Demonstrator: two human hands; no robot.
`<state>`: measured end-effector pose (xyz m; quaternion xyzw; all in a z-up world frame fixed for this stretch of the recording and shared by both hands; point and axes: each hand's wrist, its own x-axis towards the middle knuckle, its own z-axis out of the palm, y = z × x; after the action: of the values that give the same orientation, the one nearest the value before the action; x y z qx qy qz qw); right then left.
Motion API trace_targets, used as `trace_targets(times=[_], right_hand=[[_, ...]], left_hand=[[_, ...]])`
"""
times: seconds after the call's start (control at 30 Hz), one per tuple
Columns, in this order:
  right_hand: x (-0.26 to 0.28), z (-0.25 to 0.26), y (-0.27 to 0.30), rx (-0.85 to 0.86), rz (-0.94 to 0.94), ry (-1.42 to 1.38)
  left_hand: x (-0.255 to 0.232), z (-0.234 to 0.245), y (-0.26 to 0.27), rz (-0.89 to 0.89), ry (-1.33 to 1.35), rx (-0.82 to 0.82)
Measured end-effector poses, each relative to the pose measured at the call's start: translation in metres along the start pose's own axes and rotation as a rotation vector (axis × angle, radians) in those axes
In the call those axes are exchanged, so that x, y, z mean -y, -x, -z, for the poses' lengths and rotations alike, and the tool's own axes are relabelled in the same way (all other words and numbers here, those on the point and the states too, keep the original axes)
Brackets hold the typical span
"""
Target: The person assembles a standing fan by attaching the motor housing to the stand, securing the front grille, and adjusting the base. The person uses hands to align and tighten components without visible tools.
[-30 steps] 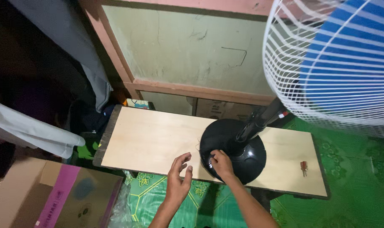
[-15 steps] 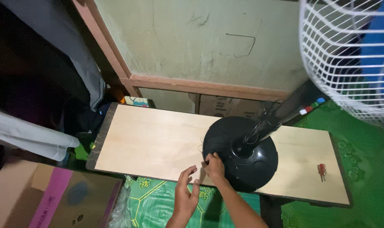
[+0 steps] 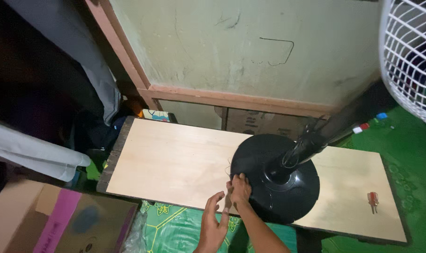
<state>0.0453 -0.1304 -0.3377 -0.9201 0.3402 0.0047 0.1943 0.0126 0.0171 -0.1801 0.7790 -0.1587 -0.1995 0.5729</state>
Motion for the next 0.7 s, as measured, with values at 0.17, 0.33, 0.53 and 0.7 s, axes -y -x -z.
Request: trace_targets(times=[0.17,0.33,0.53,0.7], right_hand=[[0.004,0.004,0.004,0.014,-0.012,0.086],[0.001,-0.001,0.002,-0.036,-0.057,-0.012],[-0.015,-0.016,-0.001,-0.069,0.004,-0.129],[-0.019,-0.018,0.003,-0.167,0.085,-0.295]], left_hand=[[0.01,0.0,-0.001,-0.047,0.025,-0.054],[0.017,-0.002,0.003,-0.055,0.049,-0.073],[0.025,-0.004,0.007,-0.016,0.13,-0.086],[0.02,-0.001,0.009,-0.007,0.128,-0.097]])
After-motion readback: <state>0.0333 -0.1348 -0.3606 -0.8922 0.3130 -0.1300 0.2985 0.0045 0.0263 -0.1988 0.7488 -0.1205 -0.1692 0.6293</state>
